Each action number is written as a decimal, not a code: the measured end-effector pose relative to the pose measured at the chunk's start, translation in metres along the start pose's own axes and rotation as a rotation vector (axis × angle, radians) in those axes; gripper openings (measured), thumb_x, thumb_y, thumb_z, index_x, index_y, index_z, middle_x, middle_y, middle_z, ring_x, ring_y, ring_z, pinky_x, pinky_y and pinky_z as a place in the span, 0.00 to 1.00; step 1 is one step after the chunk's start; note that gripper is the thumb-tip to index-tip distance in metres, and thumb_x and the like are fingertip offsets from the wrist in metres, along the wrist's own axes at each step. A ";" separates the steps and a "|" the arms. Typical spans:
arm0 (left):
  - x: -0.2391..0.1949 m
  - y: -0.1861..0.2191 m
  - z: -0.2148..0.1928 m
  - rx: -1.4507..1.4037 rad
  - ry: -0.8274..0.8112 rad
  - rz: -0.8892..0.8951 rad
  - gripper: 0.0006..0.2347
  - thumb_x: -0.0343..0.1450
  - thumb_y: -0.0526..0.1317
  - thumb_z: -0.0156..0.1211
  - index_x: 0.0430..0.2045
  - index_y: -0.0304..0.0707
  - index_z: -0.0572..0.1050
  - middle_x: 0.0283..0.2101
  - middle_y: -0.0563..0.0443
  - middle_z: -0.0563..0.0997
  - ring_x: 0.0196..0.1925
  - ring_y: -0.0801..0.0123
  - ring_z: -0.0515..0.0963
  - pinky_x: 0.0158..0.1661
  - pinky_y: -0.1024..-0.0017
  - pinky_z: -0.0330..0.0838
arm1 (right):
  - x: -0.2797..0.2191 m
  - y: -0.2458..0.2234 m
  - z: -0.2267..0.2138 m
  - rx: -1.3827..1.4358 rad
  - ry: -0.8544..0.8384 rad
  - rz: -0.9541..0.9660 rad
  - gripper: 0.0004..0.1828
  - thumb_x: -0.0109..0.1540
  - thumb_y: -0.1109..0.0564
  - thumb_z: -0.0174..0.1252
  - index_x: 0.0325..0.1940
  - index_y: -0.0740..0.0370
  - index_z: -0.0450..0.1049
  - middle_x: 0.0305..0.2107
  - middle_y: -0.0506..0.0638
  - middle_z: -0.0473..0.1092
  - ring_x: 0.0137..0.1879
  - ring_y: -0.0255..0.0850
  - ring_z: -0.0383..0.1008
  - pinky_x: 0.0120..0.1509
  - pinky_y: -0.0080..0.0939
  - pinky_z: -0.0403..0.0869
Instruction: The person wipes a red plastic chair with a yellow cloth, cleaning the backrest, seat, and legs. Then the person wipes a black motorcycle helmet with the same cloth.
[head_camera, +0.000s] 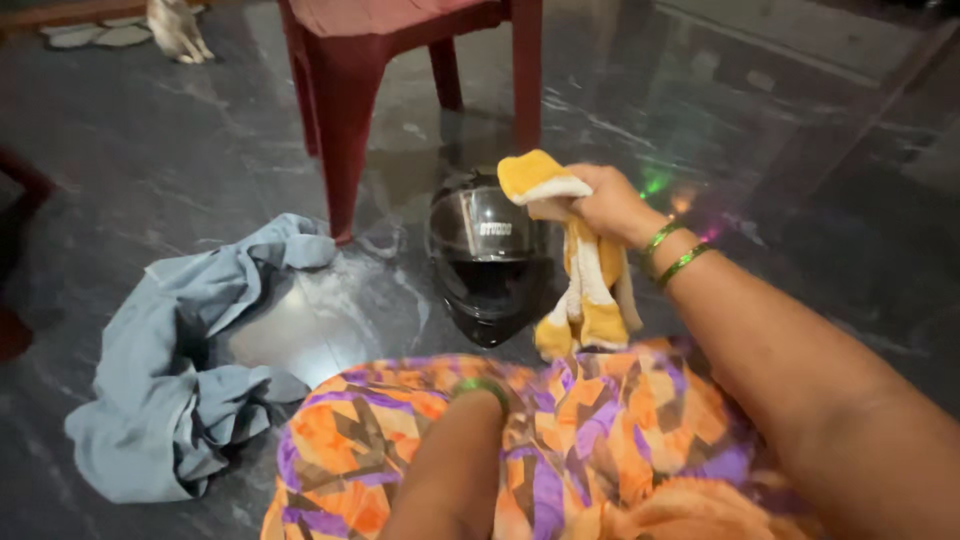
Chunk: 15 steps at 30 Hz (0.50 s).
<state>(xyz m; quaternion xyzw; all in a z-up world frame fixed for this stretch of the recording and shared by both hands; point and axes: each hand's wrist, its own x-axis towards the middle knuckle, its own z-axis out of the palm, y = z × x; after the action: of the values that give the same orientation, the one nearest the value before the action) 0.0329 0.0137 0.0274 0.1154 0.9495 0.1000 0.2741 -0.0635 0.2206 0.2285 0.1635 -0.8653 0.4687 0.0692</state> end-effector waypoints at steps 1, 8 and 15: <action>-0.005 0.006 0.004 0.037 -0.009 0.008 0.25 0.74 0.60 0.48 0.60 0.45 0.69 0.64 0.42 0.67 0.67 0.51 0.65 0.64 0.56 0.57 | 0.003 -0.008 -0.007 0.011 -0.008 0.008 0.20 0.60 0.65 0.55 0.56 0.58 0.77 0.42 0.49 0.79 0.48 0.37 0.78 0.53 0.40 0.76; -0.010 0.014 0.030 0.193 -0.114 0.075 0.22 0.74 0.58 0.53 0.51 0.40 0.76 0.55 0.38 0.75 0.57 0.49 0.73 0.56 0.57 0.65 | 0.004 0.024 -0.011 0.020 0.086 -0.112 0.21 0.58 0.66 0.60 0.55 0.61 0.76 0.44 0.48 0.78 0.50 0.35 0.78 0.54 0.38 0.75; -0.001 0.013 -0.083 -0.126 0.142 0.100 0.21 0.74 0.56 0.58 0.42 0.34 0.82 0.46 0.35 0.83 0.47 0.48 0.81 0.48 0.57 0.73 | 0.030 0.061 0.007 0.073 0.448 0.039 0.23 0.58 0.63 0.64 0.58 0.65 0.72 0.44 0.53 0.77 0.50 0.43 0.78 0.54 0.42 0.74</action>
<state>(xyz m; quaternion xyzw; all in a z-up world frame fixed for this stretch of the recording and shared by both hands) -0.0088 0.0153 0.0998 0.1378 0.9514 0.1809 0.2075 -0.1125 0.2392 0.1850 0.0411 -0.8138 0.5255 0.2448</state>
